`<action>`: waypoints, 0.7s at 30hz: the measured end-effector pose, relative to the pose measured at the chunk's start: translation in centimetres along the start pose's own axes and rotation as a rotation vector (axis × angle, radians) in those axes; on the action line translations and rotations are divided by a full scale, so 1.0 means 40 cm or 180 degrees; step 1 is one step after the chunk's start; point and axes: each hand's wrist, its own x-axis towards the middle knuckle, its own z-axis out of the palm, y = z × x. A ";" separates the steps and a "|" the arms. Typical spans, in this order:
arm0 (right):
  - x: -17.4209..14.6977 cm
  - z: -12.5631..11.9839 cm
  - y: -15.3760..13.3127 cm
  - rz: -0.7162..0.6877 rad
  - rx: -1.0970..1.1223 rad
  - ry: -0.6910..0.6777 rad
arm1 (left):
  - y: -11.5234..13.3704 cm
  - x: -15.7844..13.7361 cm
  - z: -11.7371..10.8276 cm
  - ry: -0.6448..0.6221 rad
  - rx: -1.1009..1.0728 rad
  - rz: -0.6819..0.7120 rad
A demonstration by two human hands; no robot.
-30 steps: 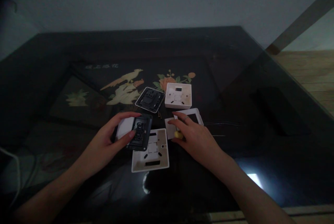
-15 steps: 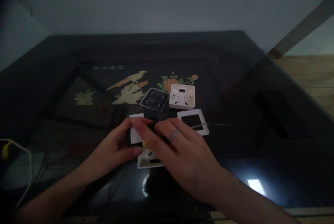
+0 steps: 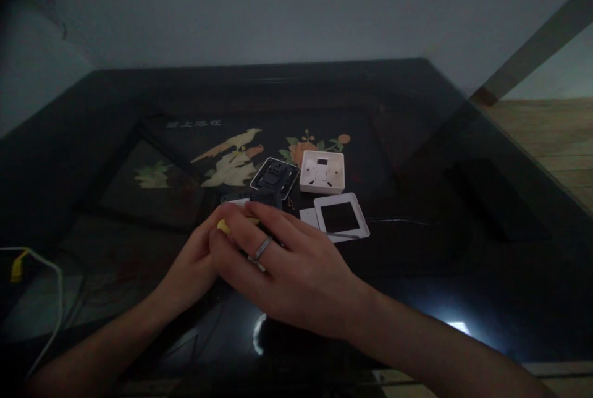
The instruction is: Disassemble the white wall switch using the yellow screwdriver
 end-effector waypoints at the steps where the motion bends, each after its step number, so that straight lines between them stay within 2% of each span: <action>1: -0.010 -0.007 -0.004 -0.0005 0.0087 0.0034 | -0.004 0.002 -0.003 0.0015 -0.0097 -0.0078; 3: -0.039 -0.015 -0.010 -0.0033 0.0270 0.0121 | -0.011 0.006 -0.010 0.0024 -0.0347 -0.0197; 5: -0.073 -0.012 -0.009 0.0150 0.0457 0.0166 | -0.015 0.008 -0.015 0.0063 -0.0629 -0.0240; 6: -0.089 -0.007 -0.005 0.0444 0.0567 0.0180 | -0.015 0.007 -0.017 0.0074 -0.0752 -0.0249; 8: -0.113 0.008 0.007 0.1362 0.0972 0.0201 | -0.014 0.002 -0.015 0.0018 -0.0916 -0.0294; 10: -0.124 0.022 0.020 0.2280 0.1723 0.0229 | -0.011 -0.006 -0.008 -0.0173 -0.1004 -0.0358; 12: -0.121 0.032 0.028 0.2782 0.2640 0.0176 | -0.008 -0.016 0.002 -0.0406 -0.1053 -0.0379; 14: -0.113 0.039 0.028 0.2940 0.3299 0.0039 | -0.002 -0.025 0.012 -0.0650 -0.0990 -0.0365; 17: -0.107 0.045 0.021 0.3131 0.3587 -0.0061 | 0.009 -0.037 0.019 -0.0970 -0.0663 -0.0199; 19: -0.110 0.048 0.018 0.3228 0.3658 0.0041 | 0.016 -0.043 0.016 -0.1119 -0.0492 -0.0049; 21: -0.115 0.047 0.021 0.3385 0.3790 0.0262 | 0.021 -0.045 0.008 -0.1107 -0.0449 0.0042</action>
